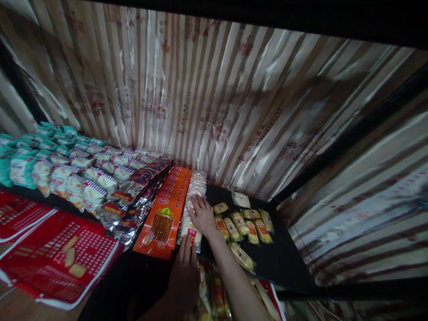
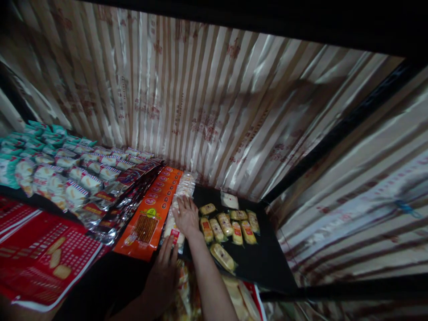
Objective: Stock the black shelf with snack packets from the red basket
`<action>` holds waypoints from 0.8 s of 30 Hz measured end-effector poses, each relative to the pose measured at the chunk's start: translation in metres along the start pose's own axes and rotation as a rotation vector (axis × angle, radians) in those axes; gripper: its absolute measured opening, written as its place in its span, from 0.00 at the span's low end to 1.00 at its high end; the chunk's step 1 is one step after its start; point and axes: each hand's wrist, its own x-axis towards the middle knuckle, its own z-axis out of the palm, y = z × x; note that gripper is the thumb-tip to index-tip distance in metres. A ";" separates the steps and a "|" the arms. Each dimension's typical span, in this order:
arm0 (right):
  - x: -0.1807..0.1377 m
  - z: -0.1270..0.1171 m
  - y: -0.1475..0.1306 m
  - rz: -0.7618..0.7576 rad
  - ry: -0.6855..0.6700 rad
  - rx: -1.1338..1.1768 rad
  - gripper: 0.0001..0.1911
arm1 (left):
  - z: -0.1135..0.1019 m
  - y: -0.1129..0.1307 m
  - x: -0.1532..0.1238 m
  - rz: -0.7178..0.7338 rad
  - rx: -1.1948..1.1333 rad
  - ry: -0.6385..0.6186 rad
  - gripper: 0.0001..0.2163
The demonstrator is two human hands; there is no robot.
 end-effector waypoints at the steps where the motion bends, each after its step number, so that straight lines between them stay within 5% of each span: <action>1: 0.000 0.001 0.001 0.003 0.006 -0.001 0.24 | -0.001 -0.001 0.001 0.006 0.005 -0.006 0.26; 8: 0.001 0.000 0.000 -0.002 0.012 -0.014 0.24 | -0.007 -0.011 0.006 0.044 0.015 -0.073 0.26; 13: 0.028 -0.008 -0.001 0.046 0.041 -0.027 0.26 | 0.006 -0.010 0.003 0.036 0.102 -0.005 0.27; 16: 0.051 -0.011 0.001 0.094 -0.036 -0.052 0.28 | 0.016 -0.011 -0.001 0.007 0.083 0.049 0.31; 20: 0.070 -0.006 0.005 0.178 -0.237 -0.065 0.29 | 0.022 -0.017 -0.005 -0.002 0.027 -0.039 0.32; 24: 0.069 -0.002 0.007 0.168 -0.214 -0.045 0.28 | 0.025 -0.020 -0.005 -0.044 0.014 -0.114 0.34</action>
